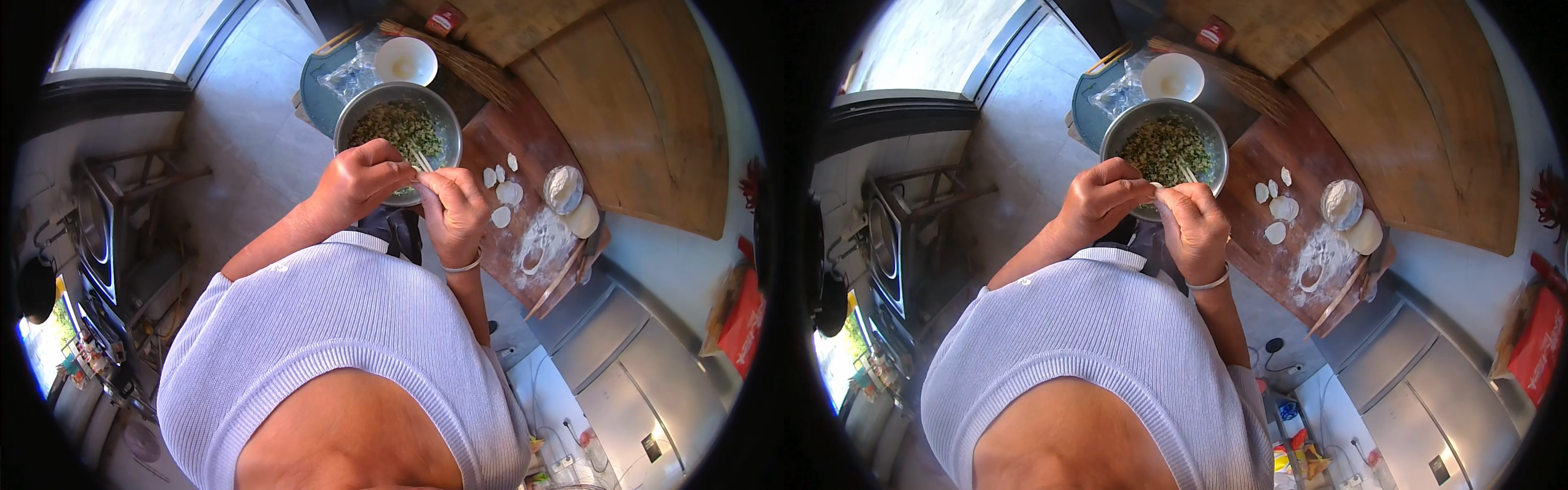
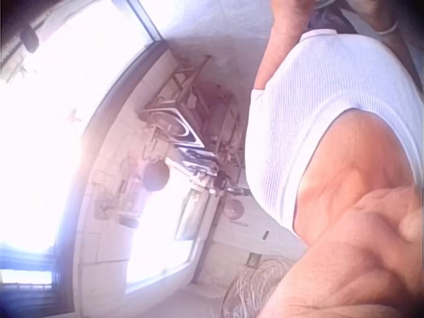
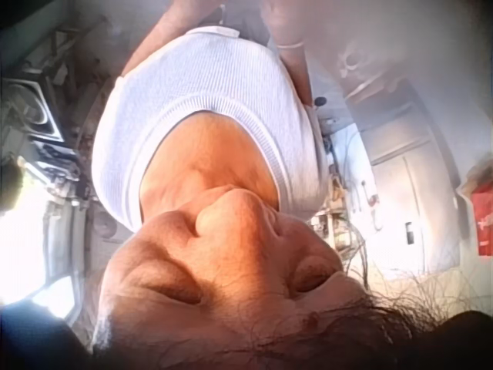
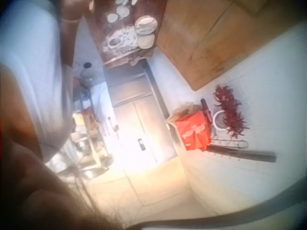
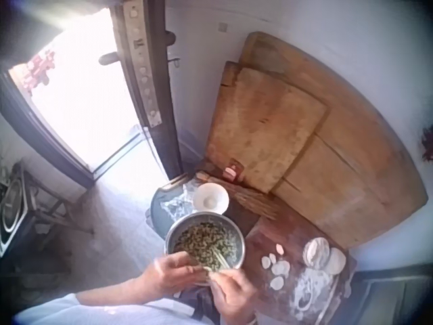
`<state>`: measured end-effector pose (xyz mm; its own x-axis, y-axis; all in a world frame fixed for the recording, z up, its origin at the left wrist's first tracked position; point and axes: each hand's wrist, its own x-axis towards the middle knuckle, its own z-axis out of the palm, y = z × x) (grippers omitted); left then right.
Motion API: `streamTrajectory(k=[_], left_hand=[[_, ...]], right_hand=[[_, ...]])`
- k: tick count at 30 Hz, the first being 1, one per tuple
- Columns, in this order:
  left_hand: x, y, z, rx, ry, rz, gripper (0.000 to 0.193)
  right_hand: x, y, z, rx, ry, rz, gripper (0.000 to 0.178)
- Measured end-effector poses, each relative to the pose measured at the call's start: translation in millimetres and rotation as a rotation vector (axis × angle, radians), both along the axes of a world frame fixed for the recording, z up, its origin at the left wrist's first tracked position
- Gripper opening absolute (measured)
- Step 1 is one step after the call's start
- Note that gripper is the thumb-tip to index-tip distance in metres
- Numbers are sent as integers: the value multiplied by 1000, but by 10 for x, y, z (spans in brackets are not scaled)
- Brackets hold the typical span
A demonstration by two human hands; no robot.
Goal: The person prepares dumplings by placing a green vegetable filling onto small circular dough wrappers using chopsticks. They then fold and seal the wrappers by hand, placing the finished dumplings on a wooden board.
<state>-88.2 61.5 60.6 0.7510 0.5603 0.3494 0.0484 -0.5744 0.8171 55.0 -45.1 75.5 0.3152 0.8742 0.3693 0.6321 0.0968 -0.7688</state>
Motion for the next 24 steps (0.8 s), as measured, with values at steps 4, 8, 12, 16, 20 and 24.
streamTrajectory(k=[4,8,12,16,20,24], left_hand=[[60,-55,-64,76,-30,11,16],[99,-70,-205,99,32,7,14],[178,28,-294,-107,9,-82,30],[217,1,-213,-345,38,-47,49],[262,-15,-237,-248,52,-21,49],[347,-86,-272,-89,69,-6,37]], right_hand=[[13,-63,-72,22,11,1,14],[27,-79,-237,6,59,-45,11],[91,-105,-455,-72,234,-106,14],[125,-120,-417,-145,460,-135,18],[147,-134,-392,-183,441,-121,18],[223,-183,-488,-115,243,-122,16]])
